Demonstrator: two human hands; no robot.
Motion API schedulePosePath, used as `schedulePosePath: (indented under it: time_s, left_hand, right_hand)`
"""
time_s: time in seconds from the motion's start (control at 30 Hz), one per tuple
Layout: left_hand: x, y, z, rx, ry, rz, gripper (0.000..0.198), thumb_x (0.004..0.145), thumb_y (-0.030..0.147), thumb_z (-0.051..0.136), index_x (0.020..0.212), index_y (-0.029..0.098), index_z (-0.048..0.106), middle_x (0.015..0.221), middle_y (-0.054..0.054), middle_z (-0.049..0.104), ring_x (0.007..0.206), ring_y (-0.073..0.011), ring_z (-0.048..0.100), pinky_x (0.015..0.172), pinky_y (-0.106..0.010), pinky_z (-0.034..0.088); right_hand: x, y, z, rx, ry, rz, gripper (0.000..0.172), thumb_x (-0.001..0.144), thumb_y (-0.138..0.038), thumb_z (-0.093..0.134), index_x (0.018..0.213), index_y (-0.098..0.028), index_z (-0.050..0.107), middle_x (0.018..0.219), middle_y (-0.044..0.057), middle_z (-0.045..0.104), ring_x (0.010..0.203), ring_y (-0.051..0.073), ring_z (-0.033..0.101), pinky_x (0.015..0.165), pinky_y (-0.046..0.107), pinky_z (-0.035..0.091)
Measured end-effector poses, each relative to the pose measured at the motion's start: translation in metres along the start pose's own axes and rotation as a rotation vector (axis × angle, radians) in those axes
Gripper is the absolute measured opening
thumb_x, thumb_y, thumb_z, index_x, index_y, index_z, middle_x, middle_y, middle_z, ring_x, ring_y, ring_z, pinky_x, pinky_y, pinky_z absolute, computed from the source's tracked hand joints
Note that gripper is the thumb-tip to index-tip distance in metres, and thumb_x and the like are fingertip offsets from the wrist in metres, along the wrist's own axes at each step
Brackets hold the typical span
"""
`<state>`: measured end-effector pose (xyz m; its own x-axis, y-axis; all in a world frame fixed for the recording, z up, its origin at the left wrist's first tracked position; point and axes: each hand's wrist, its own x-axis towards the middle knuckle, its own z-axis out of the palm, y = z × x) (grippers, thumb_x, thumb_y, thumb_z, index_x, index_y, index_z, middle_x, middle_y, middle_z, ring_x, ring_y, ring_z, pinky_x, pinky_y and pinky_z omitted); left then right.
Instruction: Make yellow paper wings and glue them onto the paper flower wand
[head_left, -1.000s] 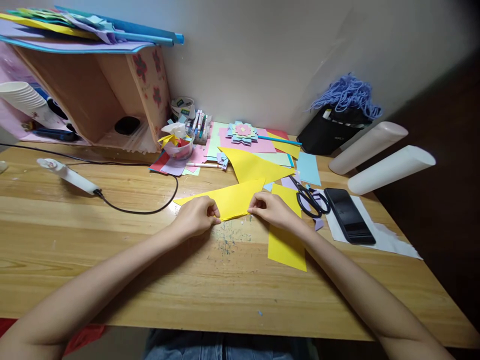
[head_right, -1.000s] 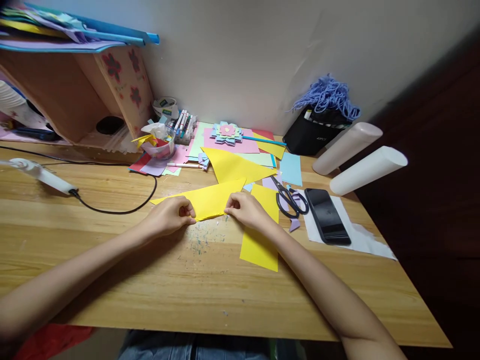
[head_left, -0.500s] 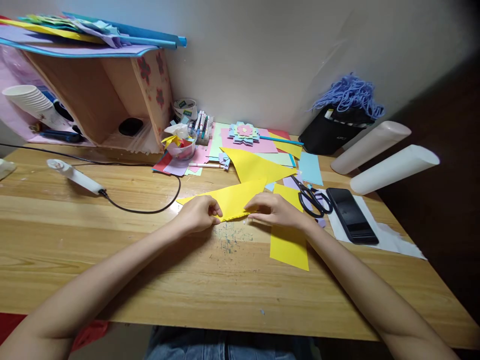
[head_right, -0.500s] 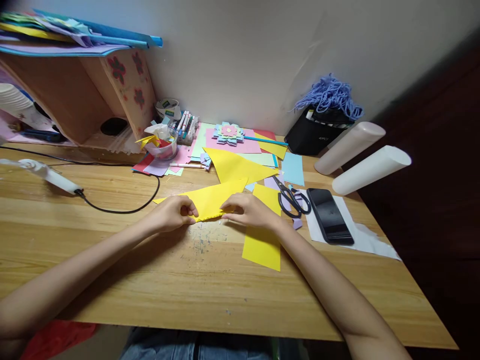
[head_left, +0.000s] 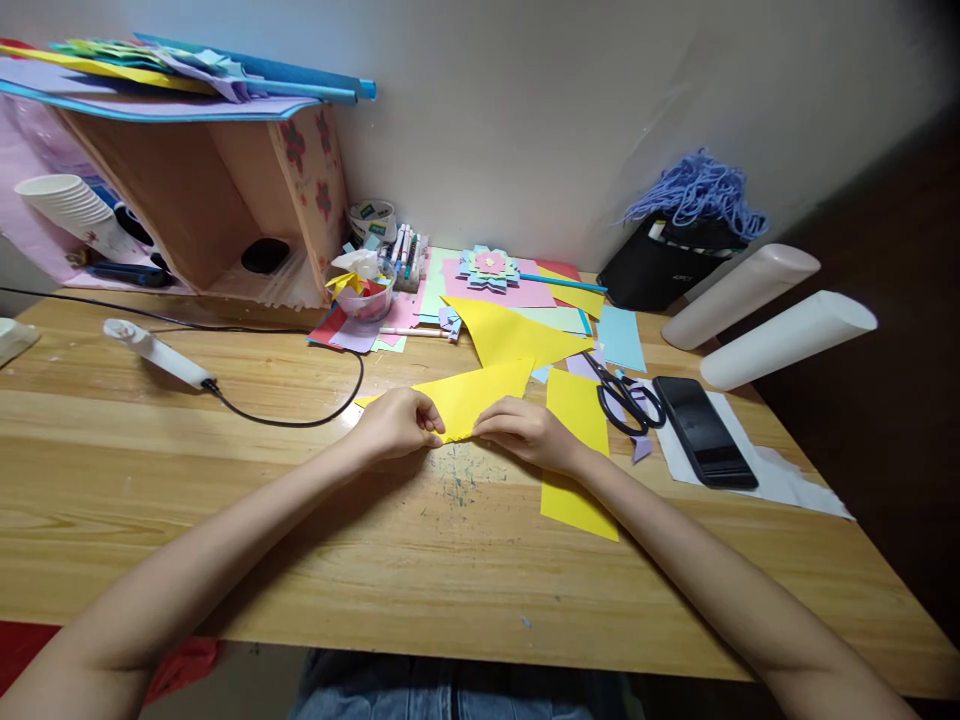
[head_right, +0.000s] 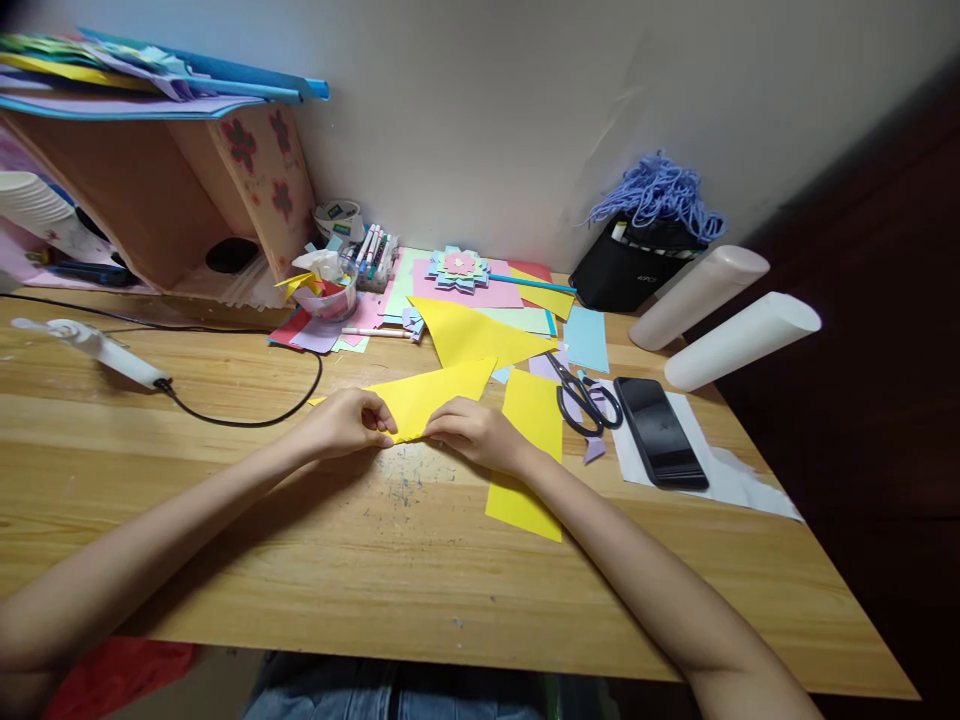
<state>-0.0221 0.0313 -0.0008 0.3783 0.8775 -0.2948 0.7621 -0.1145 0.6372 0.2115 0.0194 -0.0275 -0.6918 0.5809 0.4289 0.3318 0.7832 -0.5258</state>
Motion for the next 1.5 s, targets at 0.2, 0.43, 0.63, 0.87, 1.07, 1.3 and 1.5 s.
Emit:
schedulePosePath:
  time_s: [0.2,0.43,0.63,0.87,1.07,1.3,1.5]
  left_hand:
    - [0.002,-0.002,-0.001,-0.031,-0.014,0.003,0.022,0.057,0.034,0.072,0.074,0.021,0.073,0.069,0.0,0.068,0.063,-0.0141,0.06,0.052,-0.022,0.038]
    - [0.0,0.0,-0.002,-0.017,-0.043,0.054,0.02,0.064,0.036,0.069,0.075,0.02,0.071,0.073,-0.002,0.069,0.065,-0.0153,0.06,0.055,-0.023,0.039]
    - [-0.018,0.025,0.01,0.305,0.179,0.346,0.025,0.082,0.04,0.056,0.084,0.017,0.067,0.086,-0.006,0.065,0.075,-0.0174,0.058,0.061,-0.026,0.037]
    - [-0.044,0.048,0.003,0.173,0.237,0.433,0.023,0.089,0.027,0.046,0.086,0.016,0.066,0.083,-0.006,0.065,0.075,-0.0154,0.056,0.066,-0.026,0.04]
    - [-0.065,0.069,-0.018,-0.207,0.033,0.213,0.02,0.083,0.033,0.056,0.075,0.019,0.069,0.07,0.001,0.067,0.065,-0.012,0.055,0.06,-0.023,0.039]
    - [-0.038,0.046,-0.01,0.132,0.063,0.35,0.019,0.086,0.028,0.052,0.084,0.018,0.068,0.081,-0.004,0.068,0.072,-0.0149,0.058,0.063,-0.025,0.039]
    - [-0.011,0.026,0.008,0.679,0.102,0.461,0.018,0.086,0.012,0.045,0.091,0.013,0.063,0.087,-0.009,0.062,0.079,-0.0196,0.058,0.068,-0.03,0.042]
  right_hand:
    - [-0.002,0.002,0.001,-0.132,-0.014,-0.078,0.017,0.09,-0.017,0.049,0.095,-0.017,0.066,0.089,0.01,0.07,0.081,0.017,0.063,0.067,0.03,0.051]
    - [0.001,-0.007,0.002,-0.463,-0.018,-0.19,0.019,0.089,-0.012,0.046,0.082,-0.013,0.064,0.078,0.009,0.068,0.071,0.017,0.059,0.06,0.029,0.048]
    - [0.005,-0.013,0.002,-0.375,0.044,-0.052,0.017,0.086,-0.012,0.046,0.083,-0.016,0.062,0.08,0.009,0.067,0.074,0.018,0.059,0.065,0.031,0.05]
    - [0.017,-0.048,-0.042,-0.066,-0.079,0.173,0.009,0.086,-0.019,0.051,0.083,-0.019,0.06,0.081,0.005,0.065,0.078,0.017,0.058,0.071,0.03,0.047]
    - [0.019,-0.087,-0.067,0.149,-0.131,0.379,0.014,0.087,-0.029,0.053,0.08,-0.02,0.061,0.077,0.001,0.065,0.07,0.013,0.059,0.065,0.024,0.046]
    - [0.016,-0.06,-0.043,0.038,-0.126,0.397,0.009,0.085,-0.019,0.053,0.082,-0.019,0.062,0.08,0.002,0.065,0.074,0.015,0.059,0.067,0.026,0.045]
    - [0.008,-0.014,-0.008,-0.096,-0.05,0.31,0.01,0.085,-0.014,0.052,0.085,-0.018,0.061,0.084,0.006,0.064,0.081,0.018,0.058,0.071,0.031,0.046]
